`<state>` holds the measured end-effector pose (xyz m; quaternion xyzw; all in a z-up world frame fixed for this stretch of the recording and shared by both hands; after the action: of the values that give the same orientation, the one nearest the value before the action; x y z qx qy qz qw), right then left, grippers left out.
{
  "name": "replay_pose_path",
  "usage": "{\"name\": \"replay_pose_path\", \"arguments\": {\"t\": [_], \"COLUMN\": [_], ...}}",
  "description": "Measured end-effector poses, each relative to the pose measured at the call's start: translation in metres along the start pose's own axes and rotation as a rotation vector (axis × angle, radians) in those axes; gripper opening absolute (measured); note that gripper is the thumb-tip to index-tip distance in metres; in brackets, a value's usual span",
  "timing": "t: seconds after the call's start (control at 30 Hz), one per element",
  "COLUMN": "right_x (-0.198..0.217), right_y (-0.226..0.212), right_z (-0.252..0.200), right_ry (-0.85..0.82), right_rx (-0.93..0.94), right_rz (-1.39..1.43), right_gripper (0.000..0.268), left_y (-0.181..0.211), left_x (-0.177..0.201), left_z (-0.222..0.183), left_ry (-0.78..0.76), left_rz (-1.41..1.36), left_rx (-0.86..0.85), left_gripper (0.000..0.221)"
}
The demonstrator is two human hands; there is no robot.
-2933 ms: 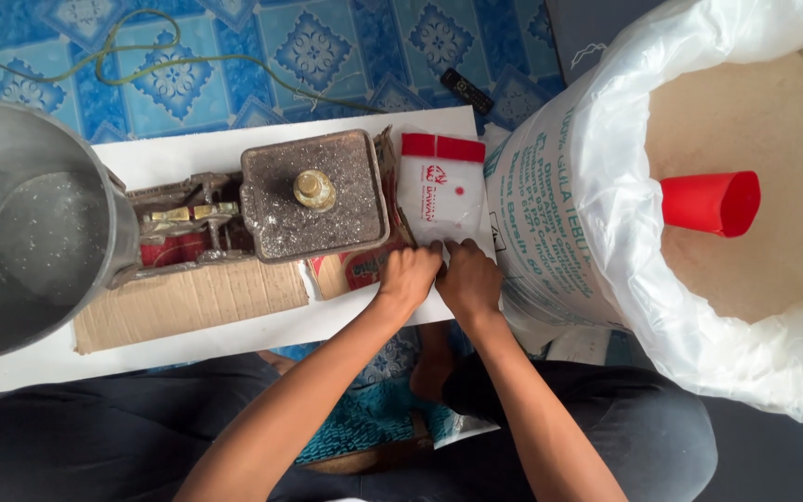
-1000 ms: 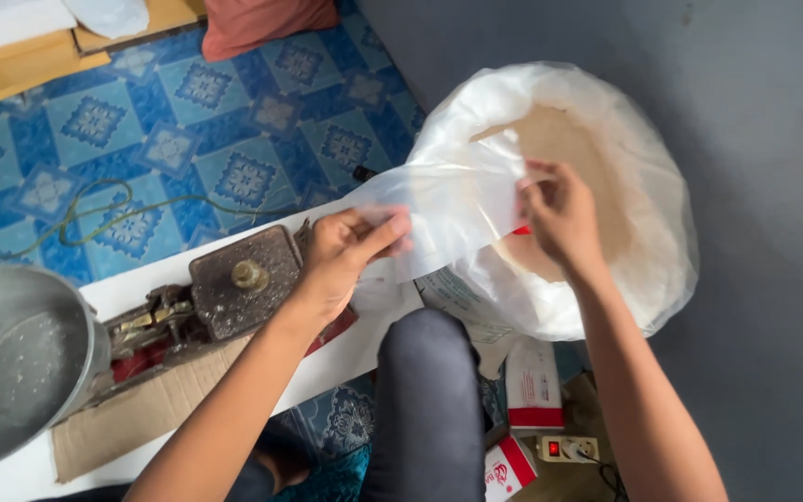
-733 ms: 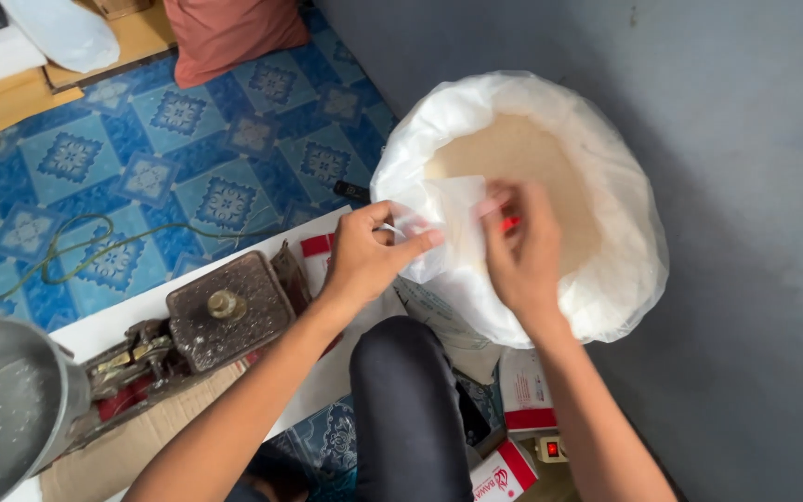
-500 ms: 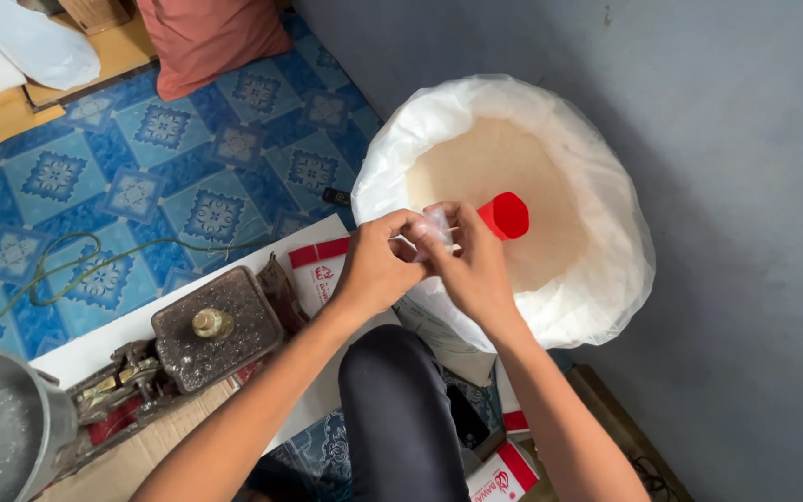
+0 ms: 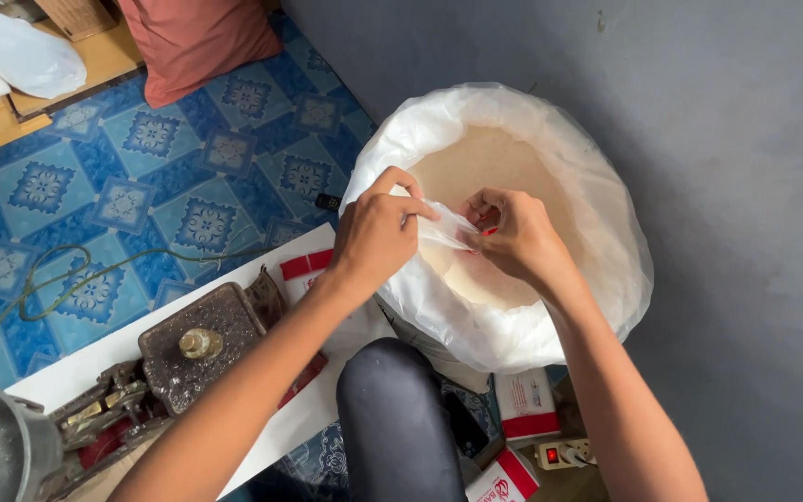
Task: Packaging sugar from a large sack into smaller plastic bags, weighing them on a scale, and organizing them in a basin.
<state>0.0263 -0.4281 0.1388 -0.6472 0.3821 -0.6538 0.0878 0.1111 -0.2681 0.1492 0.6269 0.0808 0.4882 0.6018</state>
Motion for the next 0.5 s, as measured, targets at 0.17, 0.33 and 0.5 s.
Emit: {"name": "replay_pose_path", "arguments": {"t": [0.17,0.33,0.5], "right_x": [0.010,0.009,0.002], "right_y": [0.005,0.025,0.045], "right_z": [0.011,0.014,0.019], "right_ry": [0.042,0.132,0.027], "right_rx": [0.070,0.097,0.057], "right_rz": [0.117,0.335,0.523], "right_gripper": [0.022,0.021,0.024], "left_y": [-0.015,-0.027,-0.025], "left_x": [-0.025,-0.035,-0.044], "left_z": [0.017,0.028,0.033], "left_ry": [-0.065,-0.018,0.054], "left_rz": [0.117,0.007,0.000], "left_rx": [0.008,0.003,-0.059], "left_gripper": [0.032,0.034,0.030]}}
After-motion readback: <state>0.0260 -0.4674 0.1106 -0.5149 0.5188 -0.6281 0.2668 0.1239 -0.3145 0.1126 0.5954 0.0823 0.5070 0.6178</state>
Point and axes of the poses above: each hand's wrist, its own z-axis towards the middle knuckle, its own x-axis out of the back of the hand, y = z × x, the point moved 4 cm from there along z, towards the middle knuckle, and after that the axes turned 10 degrees about -z, right-handed, at the moved point
